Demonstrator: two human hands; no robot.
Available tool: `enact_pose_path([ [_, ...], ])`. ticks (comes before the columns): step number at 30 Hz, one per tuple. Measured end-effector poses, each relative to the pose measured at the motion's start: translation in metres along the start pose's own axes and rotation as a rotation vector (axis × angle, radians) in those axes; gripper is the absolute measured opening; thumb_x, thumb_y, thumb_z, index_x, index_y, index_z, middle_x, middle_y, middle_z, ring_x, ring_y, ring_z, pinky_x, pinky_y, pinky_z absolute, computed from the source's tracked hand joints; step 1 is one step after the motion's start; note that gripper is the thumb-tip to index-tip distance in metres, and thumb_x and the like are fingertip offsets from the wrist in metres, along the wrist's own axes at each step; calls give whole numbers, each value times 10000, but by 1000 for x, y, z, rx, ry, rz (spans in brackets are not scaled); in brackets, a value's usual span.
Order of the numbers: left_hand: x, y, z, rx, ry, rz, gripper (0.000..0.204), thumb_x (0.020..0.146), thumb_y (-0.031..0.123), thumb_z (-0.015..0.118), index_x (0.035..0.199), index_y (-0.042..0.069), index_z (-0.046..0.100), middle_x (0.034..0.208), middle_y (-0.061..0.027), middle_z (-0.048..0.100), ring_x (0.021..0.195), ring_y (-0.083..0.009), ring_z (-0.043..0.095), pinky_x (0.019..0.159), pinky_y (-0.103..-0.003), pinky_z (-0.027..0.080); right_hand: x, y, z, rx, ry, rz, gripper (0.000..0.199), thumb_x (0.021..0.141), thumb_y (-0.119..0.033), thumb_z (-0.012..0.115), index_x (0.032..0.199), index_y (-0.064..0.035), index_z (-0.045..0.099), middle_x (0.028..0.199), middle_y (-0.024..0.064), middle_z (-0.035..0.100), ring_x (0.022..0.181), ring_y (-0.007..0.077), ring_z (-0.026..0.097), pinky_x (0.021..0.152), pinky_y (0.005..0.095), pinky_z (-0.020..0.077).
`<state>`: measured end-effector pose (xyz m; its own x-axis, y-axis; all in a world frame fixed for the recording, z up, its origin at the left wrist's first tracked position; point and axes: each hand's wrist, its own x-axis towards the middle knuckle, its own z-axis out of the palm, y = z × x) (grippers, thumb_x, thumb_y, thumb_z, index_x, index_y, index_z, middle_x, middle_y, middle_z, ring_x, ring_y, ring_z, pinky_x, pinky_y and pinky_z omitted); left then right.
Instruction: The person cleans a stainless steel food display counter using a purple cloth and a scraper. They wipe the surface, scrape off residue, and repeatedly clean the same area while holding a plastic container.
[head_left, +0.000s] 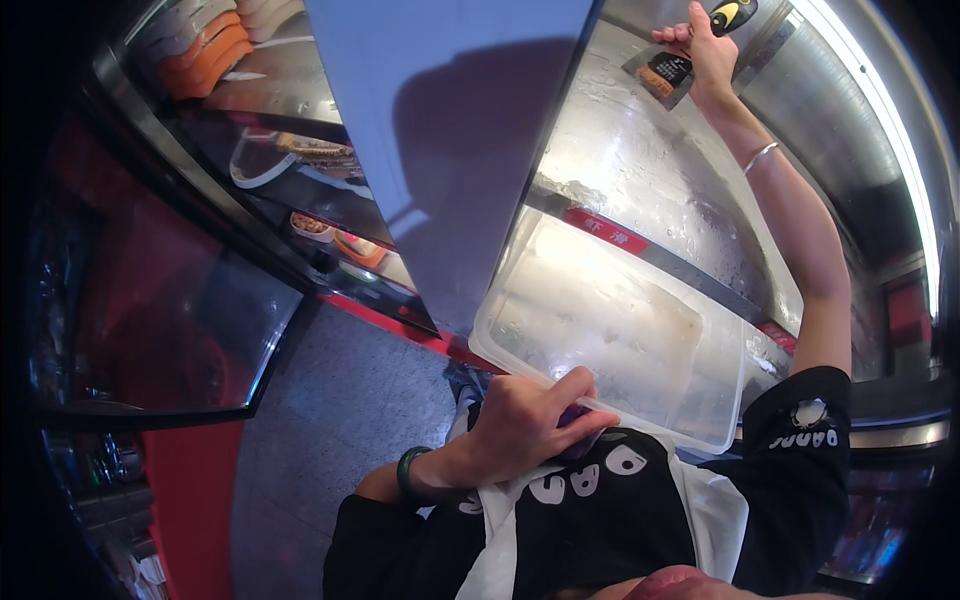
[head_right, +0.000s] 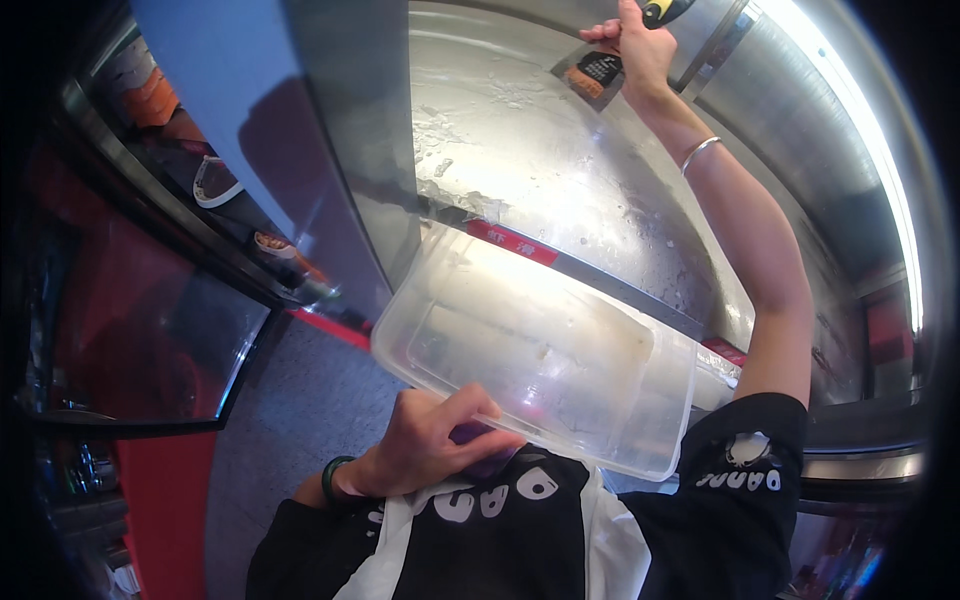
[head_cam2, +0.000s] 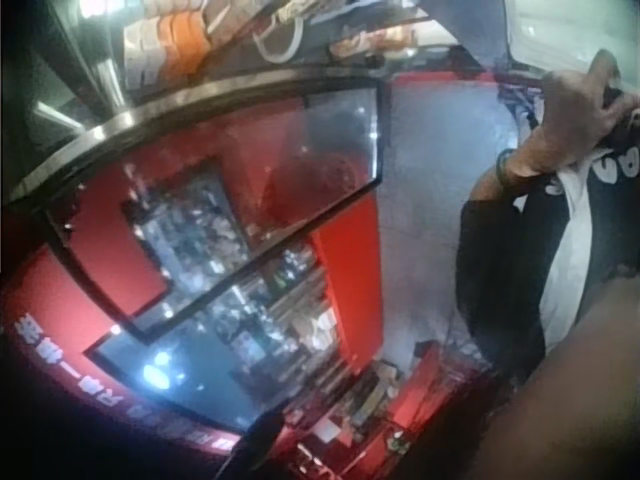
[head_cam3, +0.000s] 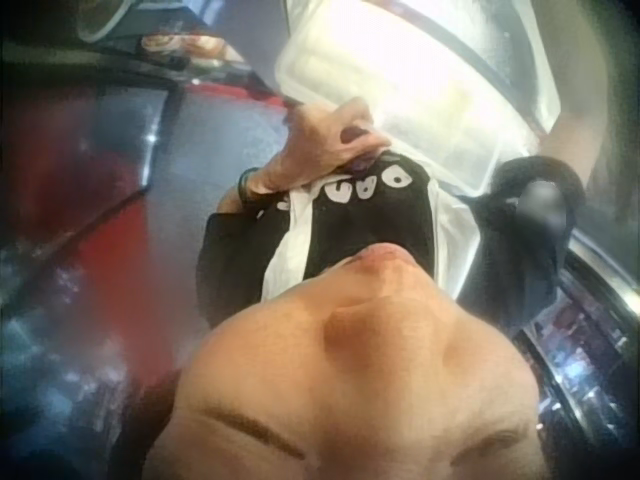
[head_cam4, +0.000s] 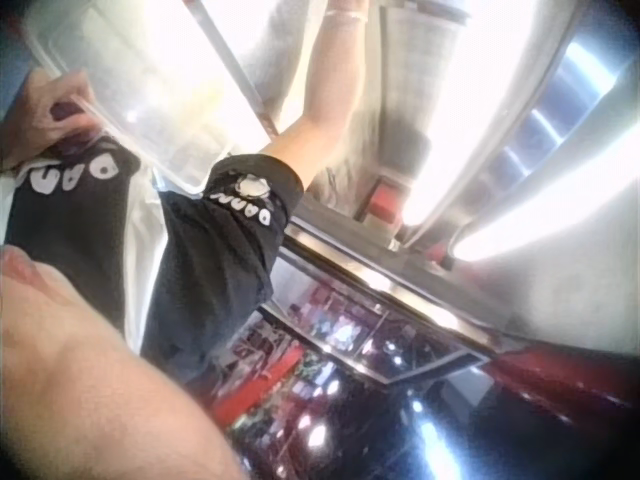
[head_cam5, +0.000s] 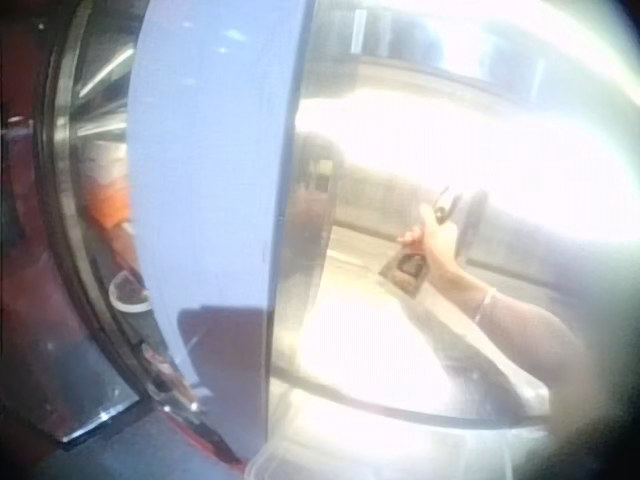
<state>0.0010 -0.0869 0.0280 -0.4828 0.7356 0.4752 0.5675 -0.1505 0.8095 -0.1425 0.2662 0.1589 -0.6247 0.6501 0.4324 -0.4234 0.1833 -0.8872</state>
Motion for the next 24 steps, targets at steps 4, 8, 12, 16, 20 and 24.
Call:
enact_pose_path([
  [4, 3, 1, 5, 5, 12, 8, 341, 804, 350, 738, 794, 74, 537, 484, -70, 492, 416, -219, 547, 421, -311, 416, 47, 48, -15, 153, 218, 77, 365, 926, -256, 606, 672, -24, 484, 641, 58, 532, 714, 227, 642, 718, 355, 555],
  [8, 7, 5, 3, 11, 16, -11, 337, 813, 342, 731, 793, 74, 528, 490, -74, 493, 424, -225, 552, 423, -316, 414, 33, 65, 22, -69, -12, 127, 315, 952, -260, 535, 701, -72, 502, 610, 68, 577, 562, 200, 604, 590, 370, 535],
  [12, 8, 10, -2, 12, -17, -15, 286, 778, 224, 783, 787, 29, 574, 597, -64, 625, 538, -166, 653, 493, -246, 497, -10, 16, 54, -94, 219, 389, 367, 964, -304, 508, 678, -76, 481, 647, 66, 581, 578, 214, 601, 608, 416, 534],
  [16, 9, 12, 0, 29, -13, -44, 298, 784, 251, 773, 798, 40, 563, 567, -69, 592, 501, -187, 627, 473, -270, 474, -43, 4, 79, 110, -179, 400, 234, 982, -240, 492, 838, -55, 479, 607, 42, 503, 572, 181, 575, 564, 340, 539],
  [20, 10, 13, -1, 31, -16, -13, 299, 771, 239, 784, 802, 36, 567, 579, -79, 596, 505, -196, 628, 474, -273, 476, -17, 9, 32, -38, -104, 253, 278, 972, -294, 511, 815, -66, 491, 587, 51, 535, 552, 176, 589, 582, 307, 538],
  [24, 10, 11, -5, 8, -49, -33, 290, 743, 193, 812, 793, 22, 584, 624, -85, 631, 541, -189, 651, 495, -254, 498, 14, 5, -69, -47, -11, -45, 308, 932, -248, 602, 746, -39, 475, 630, 37, 490, 656, 201, 574, 796, 386, 542],
])
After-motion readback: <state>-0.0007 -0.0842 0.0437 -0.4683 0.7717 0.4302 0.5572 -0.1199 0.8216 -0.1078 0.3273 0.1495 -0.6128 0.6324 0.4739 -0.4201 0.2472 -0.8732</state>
